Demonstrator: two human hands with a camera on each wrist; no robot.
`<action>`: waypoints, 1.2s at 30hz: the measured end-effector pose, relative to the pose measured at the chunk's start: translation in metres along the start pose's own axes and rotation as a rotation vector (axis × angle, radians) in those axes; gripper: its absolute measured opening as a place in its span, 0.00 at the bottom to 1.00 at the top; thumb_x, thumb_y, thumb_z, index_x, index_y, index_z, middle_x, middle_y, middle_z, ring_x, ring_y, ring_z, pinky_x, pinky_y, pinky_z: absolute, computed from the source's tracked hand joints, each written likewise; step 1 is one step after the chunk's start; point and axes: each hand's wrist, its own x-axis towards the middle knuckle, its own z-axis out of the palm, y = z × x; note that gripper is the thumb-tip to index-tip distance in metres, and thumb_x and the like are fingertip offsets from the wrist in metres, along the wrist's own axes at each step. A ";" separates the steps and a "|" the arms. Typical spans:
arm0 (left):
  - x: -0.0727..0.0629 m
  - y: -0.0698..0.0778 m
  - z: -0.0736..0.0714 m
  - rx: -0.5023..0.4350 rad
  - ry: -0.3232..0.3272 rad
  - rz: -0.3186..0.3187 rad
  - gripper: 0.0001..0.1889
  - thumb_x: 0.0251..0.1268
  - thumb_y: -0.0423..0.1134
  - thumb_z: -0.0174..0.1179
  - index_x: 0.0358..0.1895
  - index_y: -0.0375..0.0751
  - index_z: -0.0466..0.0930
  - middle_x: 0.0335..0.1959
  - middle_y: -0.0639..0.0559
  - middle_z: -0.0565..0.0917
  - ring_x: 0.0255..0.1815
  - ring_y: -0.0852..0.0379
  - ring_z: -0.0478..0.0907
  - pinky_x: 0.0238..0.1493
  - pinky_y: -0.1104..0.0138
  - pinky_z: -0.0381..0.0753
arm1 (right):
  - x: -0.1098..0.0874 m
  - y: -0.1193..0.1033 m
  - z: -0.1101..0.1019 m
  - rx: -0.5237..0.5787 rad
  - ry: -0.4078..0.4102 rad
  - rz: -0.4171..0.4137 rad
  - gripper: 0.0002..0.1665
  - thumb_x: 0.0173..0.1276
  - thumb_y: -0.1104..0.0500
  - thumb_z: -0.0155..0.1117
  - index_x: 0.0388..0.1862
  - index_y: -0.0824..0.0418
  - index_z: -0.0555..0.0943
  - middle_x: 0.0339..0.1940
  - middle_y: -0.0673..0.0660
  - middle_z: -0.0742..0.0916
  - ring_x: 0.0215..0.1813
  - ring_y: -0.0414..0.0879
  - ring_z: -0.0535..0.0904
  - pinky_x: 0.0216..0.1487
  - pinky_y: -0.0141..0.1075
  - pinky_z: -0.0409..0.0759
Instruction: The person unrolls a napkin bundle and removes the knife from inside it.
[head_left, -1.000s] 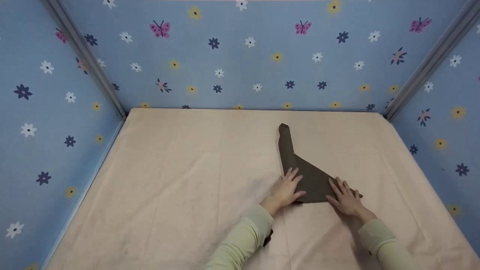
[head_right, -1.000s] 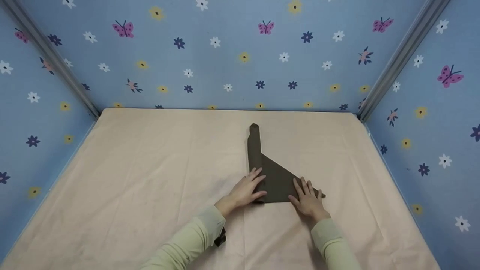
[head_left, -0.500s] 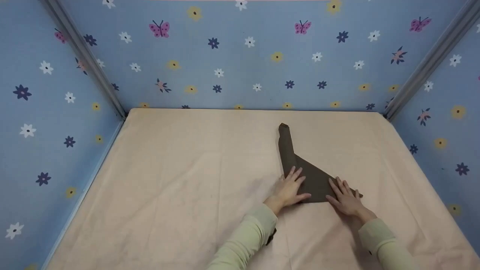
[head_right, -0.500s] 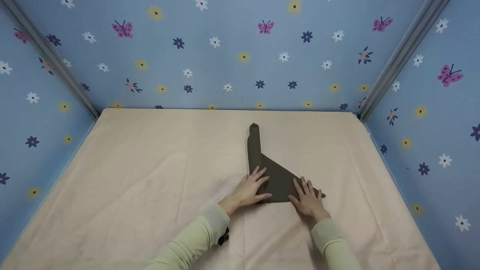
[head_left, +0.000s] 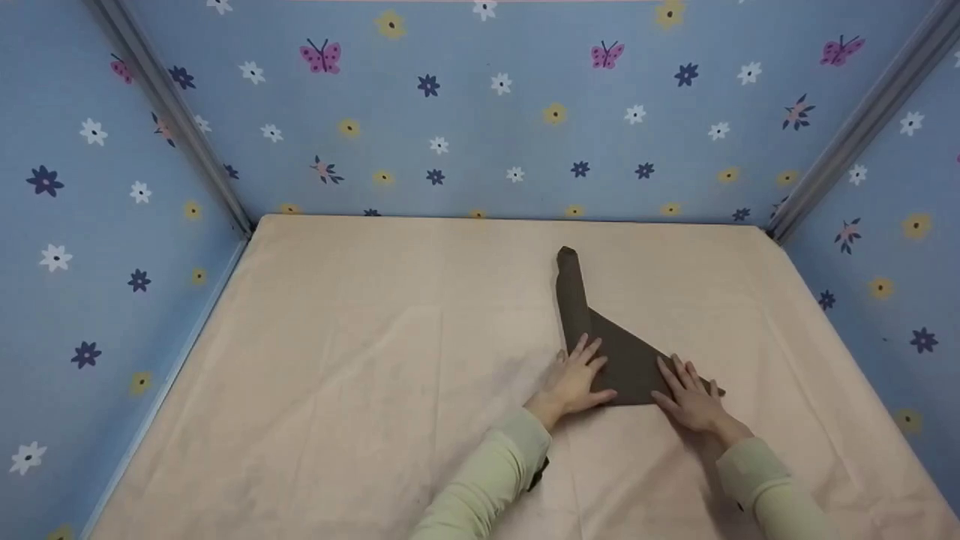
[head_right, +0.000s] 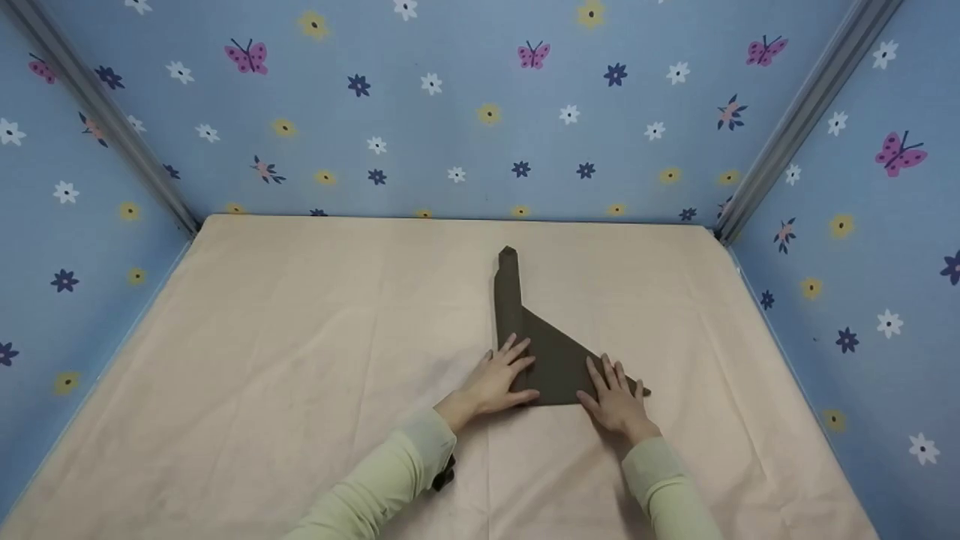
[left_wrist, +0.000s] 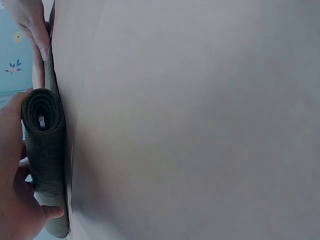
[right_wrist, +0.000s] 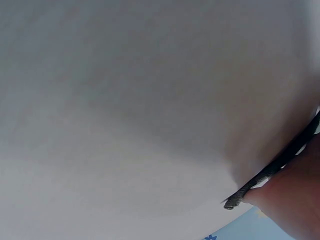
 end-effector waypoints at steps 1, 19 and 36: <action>0.000 0.000 0.000 -0.004 -0.001 0.001 0.34 0.58 0.66 0.43 0.64 0.53 0.62 0.70 0.56 0.48 0.70 0.56 0.35 0.62 0.55 0.55 | 0.000 0.000 0.000 -0.001 0.003 -0.001 0.40 0.68 0.44 0.43 0.68 0.68 0.49 0.67 0.71 0.48 0.66 0.68 0.39 0.53 0.69 0.34; -0.008 -0.008 -0.003 -0.085 0.019 0.003 0.33 0.57 0.63 0.48 0.64 0.51 0.63 0.70 0.55 0.49 0.70 0.55 0.38 0.62 0.55 0.55 | 0.001 0.001 0.001 -0.006 0.011 -0.010 0.40 0.69 0.44 0.43 0.68 0.68 0.49 0.67 0.71 0.48 0.66 0.69 0.39 0.53 0.70 0.35; -0.010 -0.011 -0.005 -0.093 0.010 0.008 0.33 0.57 0.62 0.49 0.63 0.50 0.63 0.69 0.54 0.50 0.69 0.54 0.40 0.61 0.55 0.57 | -0.001 0.006 0.005 0.074 0.061 -0.069 0.41 0.68 0.40 0.41 0.70 0.61 0.45 0.69 0.67 0.45 0.67 0.66 0.35 0.51 0.70 0.30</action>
